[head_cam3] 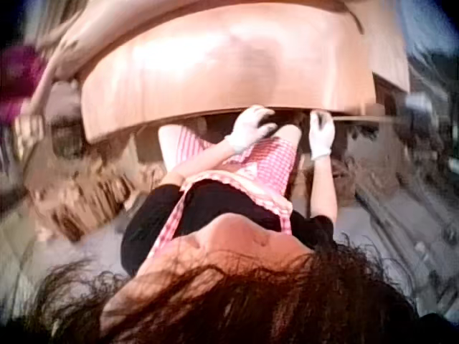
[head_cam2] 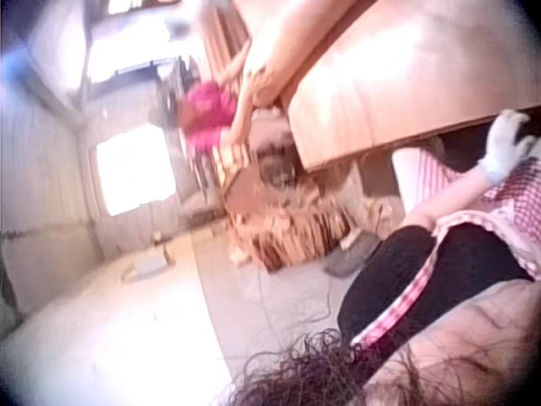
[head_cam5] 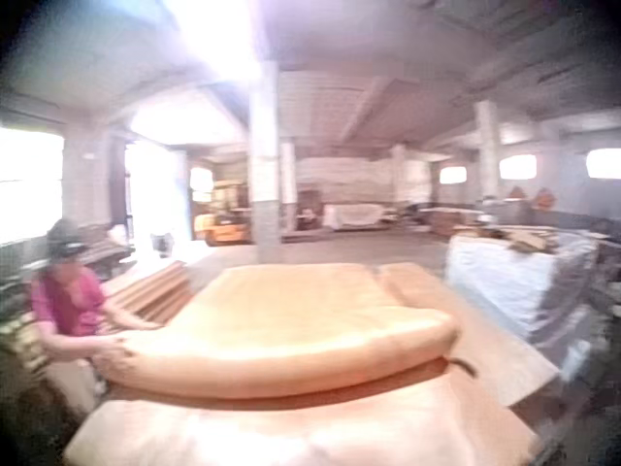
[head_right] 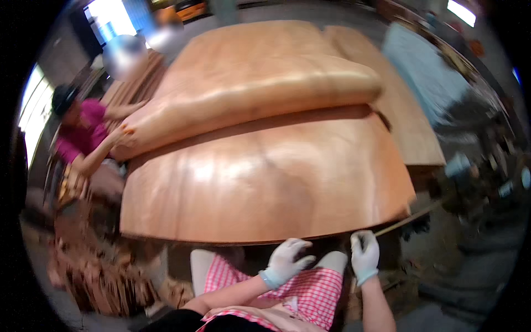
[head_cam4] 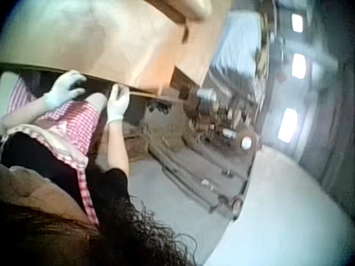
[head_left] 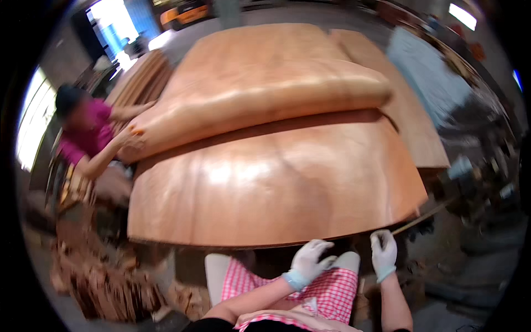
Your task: The person lifts and stacks large curved wooden panels on a metal workbench. They align and adjust the panels by hand, then move the stack to a different area of the workshop with a coworker.
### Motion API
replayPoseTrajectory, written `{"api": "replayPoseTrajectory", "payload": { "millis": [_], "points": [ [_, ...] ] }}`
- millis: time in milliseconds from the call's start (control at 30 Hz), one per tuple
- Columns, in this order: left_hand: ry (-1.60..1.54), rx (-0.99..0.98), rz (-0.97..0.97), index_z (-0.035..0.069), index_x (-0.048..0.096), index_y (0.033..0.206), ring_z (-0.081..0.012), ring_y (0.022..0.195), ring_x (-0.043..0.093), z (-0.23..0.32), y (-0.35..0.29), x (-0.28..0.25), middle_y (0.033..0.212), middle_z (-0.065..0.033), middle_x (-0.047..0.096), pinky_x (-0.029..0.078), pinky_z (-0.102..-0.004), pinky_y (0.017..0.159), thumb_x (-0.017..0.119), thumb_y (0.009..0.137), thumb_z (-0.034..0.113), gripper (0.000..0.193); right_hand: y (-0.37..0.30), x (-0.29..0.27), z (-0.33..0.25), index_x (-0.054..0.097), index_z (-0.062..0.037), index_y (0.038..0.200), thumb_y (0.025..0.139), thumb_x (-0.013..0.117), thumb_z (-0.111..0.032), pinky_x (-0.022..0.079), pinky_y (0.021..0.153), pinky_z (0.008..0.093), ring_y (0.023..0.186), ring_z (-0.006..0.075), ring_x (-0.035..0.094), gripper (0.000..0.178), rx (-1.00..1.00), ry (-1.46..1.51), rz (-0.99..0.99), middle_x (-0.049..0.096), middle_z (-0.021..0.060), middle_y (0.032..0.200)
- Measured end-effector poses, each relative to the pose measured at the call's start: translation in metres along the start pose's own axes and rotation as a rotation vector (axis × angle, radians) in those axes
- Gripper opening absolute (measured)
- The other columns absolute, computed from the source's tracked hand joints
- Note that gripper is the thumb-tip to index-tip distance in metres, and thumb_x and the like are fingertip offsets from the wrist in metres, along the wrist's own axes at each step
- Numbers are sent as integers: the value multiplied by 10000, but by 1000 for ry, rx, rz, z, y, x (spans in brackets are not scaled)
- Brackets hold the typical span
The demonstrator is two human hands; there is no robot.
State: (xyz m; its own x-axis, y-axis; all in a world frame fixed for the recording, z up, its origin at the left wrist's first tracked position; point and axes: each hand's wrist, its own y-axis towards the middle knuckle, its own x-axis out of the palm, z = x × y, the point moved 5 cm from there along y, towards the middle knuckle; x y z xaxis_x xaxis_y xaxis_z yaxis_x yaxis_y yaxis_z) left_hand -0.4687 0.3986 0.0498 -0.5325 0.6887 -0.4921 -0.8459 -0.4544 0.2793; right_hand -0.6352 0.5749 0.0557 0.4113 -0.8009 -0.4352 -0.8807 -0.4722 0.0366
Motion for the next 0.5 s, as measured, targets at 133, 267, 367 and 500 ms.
{"api": "replayPoseTrajectory", "payload": {
  "millis": [133, 267, 367, 500],
  "points": [
    [-223, -1, 48, 36, 651, 1048, -283, 875, 622, 4, -15, -43, 970, -144, 628, 519, -363, 784, 730, 765, 152, 316, -59, 96, -74, 608, 51, 1033, 906, 607, -87, 467, 886, 287, 975, 167, 593, 187, 31, 350, -309, 633, 147, 1082],
    [-500, -163, 249, 12, 668, 946, -204, 825, 611, -18, -55, -92, 895, -97, 612, 503, -310, 751, 668, 777, 25, 169, -87, 160, -127, 581, 65, 1134, 908, 653, -150, 421, 1013, 353, 1197, 242, 544, 320, 59, 407, -582, 540, 238, 1319],
    [-703, -296, 447, -10, 654, 891, -119, 768, 585, -41, -75, -132, 831, -42, 601, 486, -257, 709, 656, 859, 13, 40, -90, 202, -154, 466, 51, 1325, 914, 647, -152, 421, 1014, 345, 1221, 251, 528, 493, -52, 503, -605, 525, 231, 1338],
    [-976, -448, 985, 31, 617, 837, -165, 695, 609, -134, -126, -232, 772, -75, 638, 520, -297, 663, 626, 858, -17, 53, -42, 208, -128, 648, 15, 1072, 879, 650, -165, 511, 812, 345, 896, 260, 661, 264, -233, -321, -697, 675, 174, 961]
  ]
}}
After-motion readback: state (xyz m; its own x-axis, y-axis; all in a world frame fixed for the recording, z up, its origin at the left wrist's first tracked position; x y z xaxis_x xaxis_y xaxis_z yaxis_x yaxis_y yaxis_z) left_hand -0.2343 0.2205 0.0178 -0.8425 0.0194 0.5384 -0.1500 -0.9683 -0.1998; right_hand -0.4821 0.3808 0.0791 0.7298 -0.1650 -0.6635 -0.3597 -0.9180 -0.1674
